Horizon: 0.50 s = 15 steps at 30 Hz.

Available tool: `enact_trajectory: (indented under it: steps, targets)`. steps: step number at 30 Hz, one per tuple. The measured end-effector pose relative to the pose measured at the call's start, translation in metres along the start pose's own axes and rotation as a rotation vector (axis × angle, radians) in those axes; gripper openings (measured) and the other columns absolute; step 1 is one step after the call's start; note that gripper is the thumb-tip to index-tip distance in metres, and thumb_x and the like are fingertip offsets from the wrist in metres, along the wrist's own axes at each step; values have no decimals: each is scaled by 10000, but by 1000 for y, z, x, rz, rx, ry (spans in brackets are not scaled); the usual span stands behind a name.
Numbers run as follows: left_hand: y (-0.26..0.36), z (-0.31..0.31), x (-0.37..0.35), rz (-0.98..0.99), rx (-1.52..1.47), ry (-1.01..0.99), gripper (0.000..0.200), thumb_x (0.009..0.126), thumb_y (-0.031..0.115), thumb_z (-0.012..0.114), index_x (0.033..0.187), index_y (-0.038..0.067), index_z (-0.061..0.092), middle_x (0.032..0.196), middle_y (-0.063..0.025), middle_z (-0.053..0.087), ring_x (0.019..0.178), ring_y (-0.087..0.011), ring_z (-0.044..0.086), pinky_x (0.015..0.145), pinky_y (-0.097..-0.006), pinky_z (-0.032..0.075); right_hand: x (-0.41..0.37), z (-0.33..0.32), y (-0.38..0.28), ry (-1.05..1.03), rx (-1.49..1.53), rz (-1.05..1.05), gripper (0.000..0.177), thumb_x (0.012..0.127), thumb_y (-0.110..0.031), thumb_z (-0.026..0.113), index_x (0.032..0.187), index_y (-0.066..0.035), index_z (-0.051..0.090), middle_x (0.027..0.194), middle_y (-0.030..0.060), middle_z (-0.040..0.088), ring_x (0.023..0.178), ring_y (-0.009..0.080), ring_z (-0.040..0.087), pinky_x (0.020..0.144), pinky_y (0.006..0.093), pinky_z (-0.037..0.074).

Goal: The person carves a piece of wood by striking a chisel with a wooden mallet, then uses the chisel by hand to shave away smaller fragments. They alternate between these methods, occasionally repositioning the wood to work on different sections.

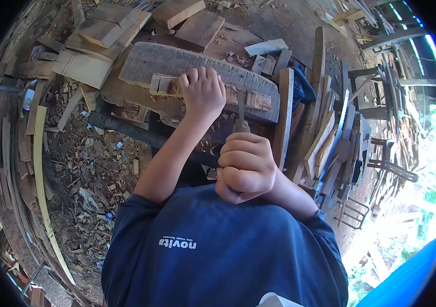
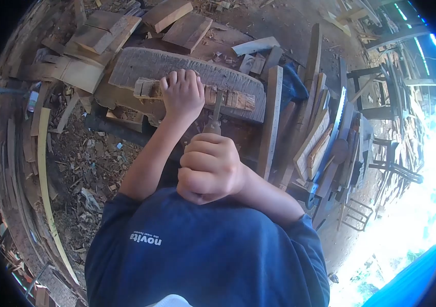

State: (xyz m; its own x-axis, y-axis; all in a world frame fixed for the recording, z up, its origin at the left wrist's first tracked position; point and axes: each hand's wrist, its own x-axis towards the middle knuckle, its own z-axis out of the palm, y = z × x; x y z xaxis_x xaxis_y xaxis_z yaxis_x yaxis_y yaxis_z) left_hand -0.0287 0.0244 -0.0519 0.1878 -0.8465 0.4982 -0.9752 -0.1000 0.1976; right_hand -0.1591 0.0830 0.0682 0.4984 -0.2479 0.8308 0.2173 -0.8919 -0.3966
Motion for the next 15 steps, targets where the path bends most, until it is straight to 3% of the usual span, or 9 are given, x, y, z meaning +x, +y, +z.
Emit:
enact_trajectory:
  steps: [4, 8, 10, 12, 13, 15]
  targets:
    - [0, 1, -2, 12, -14, 18, 178, 911, 252, 539, 846, 87, 562, 858, -93, 568, 876, -276, 538, 826, -443, 365, 2, -18, 0, 40, 29, 49, 162, 617, -19, 655, 685, -69, 516, 649, 50, 534, 550, 236, 566, 560, 363, 510]
    - [-2, 2, -2, 18, -14, 2, 171, 911, 252, 541, 868, 89, 567, 870, -89, 568, 894, -273, 540, 823, -441, 369, 1, -49, 4, 168, 341, 247, 197, 642, 17, 623, 729, -59, 463, 611, 60, 525, 499, 235, 533, 516, 356, 476]
    - [-1, 1, 0, 8, -14, -25, 170, 911, 253, 542, 872, 90, 569, 878, -87, 568, 900, -272, 539, 825, -440, 372, 3, -61, 6, 157, 357, 273, 206, 668, 9, 632, 739, -59, 451, 602, 61, 530, 501, 221, 526, 502, 338, 448]
    - [-2, 2, 2, 0, -12, -52, 170, 911, 254, 542, 877, 90, 571, 887, -85, 569, 906, -271, 538, 827, -438, 375, 4, -70, 9, 150, 428, 333, 187, 706, -39, 649, 740, -56, 466, 605, 70, 540, 503, 208, 523, 496, 328, 427]
    - [-5, 5, 4, 42, -26, -28, 168, 914, 254, 541, 879, 93, 574, 895, -80, 570, 916, -267, 538, 832, -436, 378, 3, -74, 10, 191, 505, 364, 238, 771, -173, 676, 725, -40, 485, 603, 83, 550, 513, 200, 530, 498, 330, 415]
    - [-7, 8, 8, 83, -38, -4, 167, 916, 254, 539, 882, 95, 577, 903, -74, 571, 925, -263, 537, 837, -434, 382, 5, -80, 12, 205, 545, 390, 285, 795, -242, 671, 717, -31, 495, 601, 90, 552, 514, 202, 531, 503, 335, 413]
